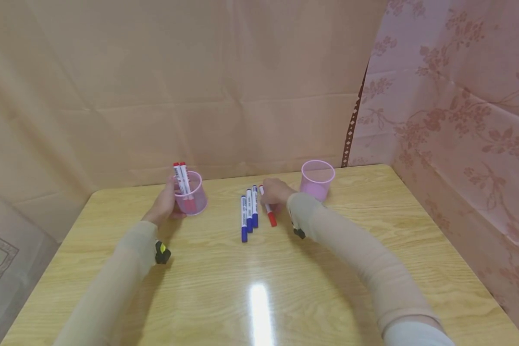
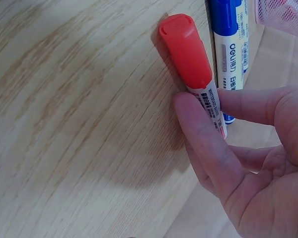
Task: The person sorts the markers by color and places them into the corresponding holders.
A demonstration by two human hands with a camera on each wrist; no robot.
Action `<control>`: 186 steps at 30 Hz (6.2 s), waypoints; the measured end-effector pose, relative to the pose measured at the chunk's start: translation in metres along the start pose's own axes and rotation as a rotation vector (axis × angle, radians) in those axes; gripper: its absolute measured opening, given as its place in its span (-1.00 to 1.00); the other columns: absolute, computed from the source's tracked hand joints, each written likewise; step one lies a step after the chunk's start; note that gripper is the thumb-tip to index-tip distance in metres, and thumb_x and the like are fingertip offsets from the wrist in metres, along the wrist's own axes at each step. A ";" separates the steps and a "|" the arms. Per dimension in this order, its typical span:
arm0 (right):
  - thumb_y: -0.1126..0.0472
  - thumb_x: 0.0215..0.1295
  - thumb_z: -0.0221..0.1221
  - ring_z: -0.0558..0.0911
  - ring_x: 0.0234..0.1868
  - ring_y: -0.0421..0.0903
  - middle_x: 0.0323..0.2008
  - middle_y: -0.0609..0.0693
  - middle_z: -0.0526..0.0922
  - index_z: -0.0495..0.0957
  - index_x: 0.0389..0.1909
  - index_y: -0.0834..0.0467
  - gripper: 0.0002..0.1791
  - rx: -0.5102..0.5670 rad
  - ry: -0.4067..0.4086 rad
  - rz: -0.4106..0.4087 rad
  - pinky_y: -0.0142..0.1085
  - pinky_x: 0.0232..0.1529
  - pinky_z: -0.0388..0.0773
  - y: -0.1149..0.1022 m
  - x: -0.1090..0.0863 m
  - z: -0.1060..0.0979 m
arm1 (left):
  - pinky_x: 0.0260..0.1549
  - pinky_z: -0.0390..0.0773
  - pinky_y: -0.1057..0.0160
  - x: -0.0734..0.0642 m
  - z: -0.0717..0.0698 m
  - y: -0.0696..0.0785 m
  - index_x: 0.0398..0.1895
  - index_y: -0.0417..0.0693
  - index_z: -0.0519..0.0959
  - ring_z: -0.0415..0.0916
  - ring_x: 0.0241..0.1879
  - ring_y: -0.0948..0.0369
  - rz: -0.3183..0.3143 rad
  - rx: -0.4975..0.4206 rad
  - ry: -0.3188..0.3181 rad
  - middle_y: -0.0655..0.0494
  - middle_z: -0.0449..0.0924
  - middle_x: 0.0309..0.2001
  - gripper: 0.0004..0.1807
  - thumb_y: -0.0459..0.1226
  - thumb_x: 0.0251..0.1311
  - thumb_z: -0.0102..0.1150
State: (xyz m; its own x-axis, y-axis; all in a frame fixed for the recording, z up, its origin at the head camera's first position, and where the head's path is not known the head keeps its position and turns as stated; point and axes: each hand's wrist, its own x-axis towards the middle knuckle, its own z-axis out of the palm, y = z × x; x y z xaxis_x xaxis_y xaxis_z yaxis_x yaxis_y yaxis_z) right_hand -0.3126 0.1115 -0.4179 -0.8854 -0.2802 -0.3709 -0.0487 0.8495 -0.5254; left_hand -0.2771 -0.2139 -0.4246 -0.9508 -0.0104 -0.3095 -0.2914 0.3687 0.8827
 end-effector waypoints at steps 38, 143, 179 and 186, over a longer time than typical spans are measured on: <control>0.25 0.36 0.24 0.66 -0.53 -0.07 -0.25 0.15 0.61 0.43 0.22 0.36 -0.53 -0.053 0.051 -0.042 -0.22 -0.44 0.70 -0.005 -0.004 -0.003 | -0.29 0.68 0.07 0.001 0.001 0.001 0.58 -0.05 0.09 0.41 0.03 -0.10 0.013 -0.018 -0.009 -0.24 0.21 0.39 0.02 0.41 0.36 -0.84; 0.37 0.45 0.10 0.65 -0.20 -0.01 0.00 0.18 0.55 -0.01 0.59 0.18 -0.23 0.731 0.325 -0.375 -0.23 -0.25 0.72 -0.176 0.016 -0.003 | -0.32 0.69 0.05 -0.001 0.004 0.002 0.59 -0.01 0.08 0.40 0.05 -0.12 0.014 -0.036 0.012 -0.20 0.20 0.43 -0.01 0.41 0.37 -0.83; 0.33 0.48 0.12 0.32 0.44 -0.12 0.51 0.00 0.25 -0.06 0.63 0.08 -0.18 0.295 0.440 -0.378 -0.34 0.39 0.30 -0.183 0.027 0.031 | -0.36 0.70 0.07 0.002 0.003 0.000 0.58 0.01 0.13 0.48 -0.16 -0.01 0.039 -0.034 0.010 -0.24 0.31 0.30 -0.02 0.39 0.38 -0.85; 0.40 0.42 0.13 0.45 0.26 -0.07 0.36 0.08 0.43 0.01 0.60 0.11 -0.19 0.175 0.438 -0.449 -0.34 0.26 0.45 -0.182 0.030 0.040 | -0.37 0.70 0.09 -0.001 0.004 0.001 0.54 -0.04 0.19 0.48 -0.13 -0.01 0.028 -0.042 0.014 -0.23 0.32 0.32 -0.02 0.38 0.39 -0.82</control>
State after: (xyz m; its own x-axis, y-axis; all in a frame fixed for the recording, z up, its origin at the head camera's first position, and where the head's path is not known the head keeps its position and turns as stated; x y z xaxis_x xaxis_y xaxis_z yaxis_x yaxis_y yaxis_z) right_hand -0.3122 -0.0696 -0.3639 -0.9046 -0.3516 0.2408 -0.4147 0.5965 -0.6872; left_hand -0.2762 -0.2096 -0.4250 -0.9601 -0.0135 -0.2794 -0.2680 0.3300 0.9051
